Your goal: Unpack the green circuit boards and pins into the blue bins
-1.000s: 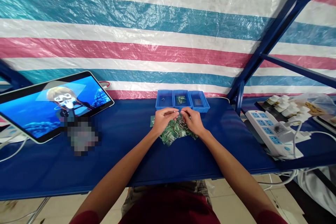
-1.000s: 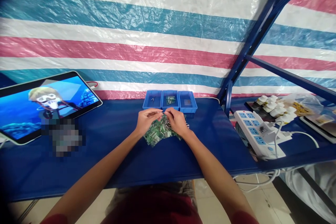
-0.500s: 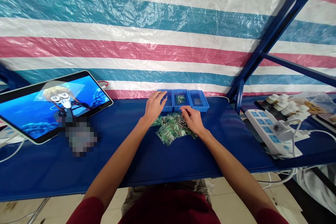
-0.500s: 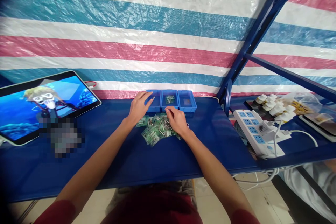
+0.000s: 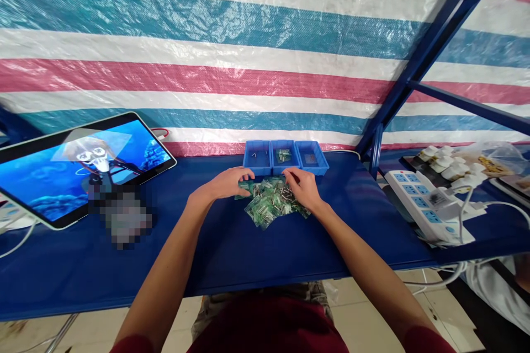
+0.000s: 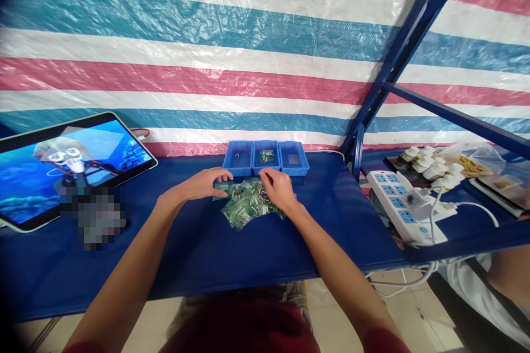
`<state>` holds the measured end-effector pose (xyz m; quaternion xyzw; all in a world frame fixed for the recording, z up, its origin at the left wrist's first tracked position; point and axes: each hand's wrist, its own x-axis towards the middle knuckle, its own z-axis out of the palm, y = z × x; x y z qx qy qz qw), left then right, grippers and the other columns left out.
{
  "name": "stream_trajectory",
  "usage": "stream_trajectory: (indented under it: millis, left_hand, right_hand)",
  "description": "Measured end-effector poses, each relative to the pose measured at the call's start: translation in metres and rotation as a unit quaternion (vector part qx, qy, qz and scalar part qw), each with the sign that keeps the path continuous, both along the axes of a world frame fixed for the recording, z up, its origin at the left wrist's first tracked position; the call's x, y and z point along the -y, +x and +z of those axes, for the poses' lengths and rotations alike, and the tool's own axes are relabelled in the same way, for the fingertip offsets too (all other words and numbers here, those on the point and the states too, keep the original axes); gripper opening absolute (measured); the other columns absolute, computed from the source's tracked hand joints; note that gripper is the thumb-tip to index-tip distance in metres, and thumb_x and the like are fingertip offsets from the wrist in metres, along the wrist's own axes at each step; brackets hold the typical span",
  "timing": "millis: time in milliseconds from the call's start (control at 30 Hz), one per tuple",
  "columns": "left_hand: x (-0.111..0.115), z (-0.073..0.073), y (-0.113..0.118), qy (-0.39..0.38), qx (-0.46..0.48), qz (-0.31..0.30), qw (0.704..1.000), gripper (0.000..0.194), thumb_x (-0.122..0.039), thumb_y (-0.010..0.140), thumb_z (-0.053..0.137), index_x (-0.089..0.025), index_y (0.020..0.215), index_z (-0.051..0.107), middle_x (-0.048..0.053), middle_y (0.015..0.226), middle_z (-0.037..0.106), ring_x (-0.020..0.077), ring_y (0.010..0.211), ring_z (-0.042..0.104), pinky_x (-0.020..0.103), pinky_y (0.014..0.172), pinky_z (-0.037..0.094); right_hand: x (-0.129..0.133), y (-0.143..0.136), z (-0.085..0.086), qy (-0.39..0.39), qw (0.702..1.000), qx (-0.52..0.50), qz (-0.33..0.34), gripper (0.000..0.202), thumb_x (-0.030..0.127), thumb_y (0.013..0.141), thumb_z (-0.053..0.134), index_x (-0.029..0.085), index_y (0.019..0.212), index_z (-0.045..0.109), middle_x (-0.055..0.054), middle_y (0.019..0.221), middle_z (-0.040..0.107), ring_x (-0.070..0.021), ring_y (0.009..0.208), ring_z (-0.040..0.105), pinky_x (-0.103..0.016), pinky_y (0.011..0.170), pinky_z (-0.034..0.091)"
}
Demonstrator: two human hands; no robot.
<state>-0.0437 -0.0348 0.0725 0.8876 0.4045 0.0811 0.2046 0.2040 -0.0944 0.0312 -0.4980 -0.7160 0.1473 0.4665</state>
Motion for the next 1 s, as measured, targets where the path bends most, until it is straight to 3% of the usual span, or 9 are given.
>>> stream_trajectory:
  millis: [100, 200, 267, 400, 500, 633, 733, 867, 1000]
  left_hand:
    - [0.005, -0.003, -0.006, -0.003, -0.056, 0.027, 0.998, 0.049, -0.033, 0.060, 0.073, -0.023, 0.107, 0.064, 0.007, 0.104, 0.065, 0.0270, 0.095, 0.061, 0.030, 0.076, 0.046]
    - [0.008, -0.009, -0.002, 0.008, -0.081, 0.034, 0.996, 0.041, -0.025, 0.060, 0.070, -0.024, 0.101, 0.067, 0.007, 0.108, 0.066, 0.0295, 0.103, 0.059, 0.031, 0.082, 0.046]
    - [0.008, -0.012, 0.002, 0.025, -0.065, 0.038, 0.997, 0.030, -0.020, 0.063, 0.064, -0.023, 0.092, 0.070, 0.007, 0.100, 0.070, 0.0284, 0.097, 0.062, 0.031, 0.080, 0.046]
    - [0.008, -0.011, 0.010, 0.067, 0.051, 0.053, 0.995, 0.015, -0.021, 0.072, 0.057, -0.022, 0.075, 0.072, 0.006, 0.079, 0.072, 0.0237, 0.076, 0.066, 0.029, 0.072, 0.047]
    - [0.015, -0.009, 0.022, 0.106, 0.200, 0.092, 0.970, 0.019, -0.029, 0.080, 0.057, -0.021, 0.085, 0.073, 0.007, 0.089, 0.074, 0.0231, 0.082, 0.067, 0.030, 0.075, 0.049]
    - [0.029, -0.014, 0.047, 0.003, 0.408, 0.119, 0.905, 0.029, -0.040, 0.082, 0.061, -0.015, 0.093, 0.071, 0.007, 0.086, 0.073, 0.0212, 0.077, 0.068, 0.031, 0.073, 0.054]
    - [0.034, -0.019, 0.065, -0.060, 0.469, 0.109, 0.874, 0.033, -0.044, 0.081, 0.062, -0.013, 0.092, 0.070, 0.008, 0.084, 0.072, 0.0199, 0.073, 0.067, 0.032, 0.072, 0.056]
    - [0.029, -0.019, 0.078, -0.088, 0.484, 0.092, 0.866, 0.035, -0.047, 0.077, 0.066, -0.014, 0.090, 0.067, 0.007, 0.090, 0.069, 0.0187, 0.076, 0.065, 0.032, 0.069, 0.057]
    - [0.023, -0.017, 0.078, -0.144, 0.452, 0.062, 0.878, 0.030, -0.044, 0.075, 0.069, -0.014, 0.080, 0.065, 0.004, 0.071, 0.066, 0.0159, 0.060, 0.062, 0.028, 0.058, 0.053]
  right_hand:
    - [0.000, -0.001, 0.000, 0.001, 1.000, 0.002, 0.007, 0.033, 0.040, 0.094, 0.041, 0.019, 0.087, 0.065, -0.004, 0.069, 0.066, -0.0173, 0.059, 0.060, -0.027, 0.057, 0.043]
    - [0.001, -0.002, 0.001, -0.001, 1.000, 0.004, 0.009, 0.033, 0.039, 0.094, 0.041, 0.019, 0.086, 0.065, -0.004, 0.069, 0.066, -0.0172, 0.057, 0.060, -0.028, 0.056, 0.043]
    - [0.002, -0.002, 0.002, -0.001, 1.000, 0.006, 0.007, 0.034, 0.040, 0.094, 0.040, 0.019, 0.085, 0.065, -0.004, 0.068, 0.066, -0.0171, 0.056, 0.059, -0.028, 0.056, 0.043]
    - [0.002, -0.002, 0.002, 0.000, 1.000, 0.006, 0.001, 0.035, 0.042, 0.094, 0.040, 0.020, 0.085, 0.066, -0.004, 0.066, 0.065, -0.0172, 0.057, 0.059, -0.028, 0.057, 0.044]
    - [0.002, -0.003, 0.003, 0.001, 1.000, -0.010, -0.011, 0.034, 0.042, 0.093, 0.041, 0.019, 0.090, 0.066, -0.005, 0.073, 0.066, -0.0174, 0.063, 0.060, -0.028, 0.059, 0.046]
    - [0.002, -0.004, 0.006, -0.005, 0.999, -0.034, 0.026, 0.034, 0.045, 0.089, 0.052, 0.019, 0.108, 0.061, -0.008, 0.094, 0.064, -0.0174, 0.073, 0.061, -0.028, 0.061, 0.049]
    - [0.001, -0.001, 0.006, 0.003, 0.999, -0.021, 0.041, 0.030, 0.047, 0.089, 0.052, 0.020, 0.095, 0.063, -0.007, 0.087, 0.062, -0.0171, 0.071, 0.059, -0.028, 0.060, 0.049]
    - [0.000, 0.001, 0.006, 0.029, 1.000, -0.001, -0.001, 0.033, 0.045, 0.093, 0.045, 0.019, 0.076, 0.058, -0.003, 0.070, 0.057, -0.0152, 0.061, 0.054, -0.027, 0.059, 0.045]
    - [0.001, 0.000, 0.004, 0.031, 0.999, 0.008, -0.015, 0.034, 0.045, 0.093, 0.044, 0.020, 0.073, 0.055, -0.002, 0.066, 0.055, -0.0147, 0.058, 0.051, -0.027, 0.058, 0.043]
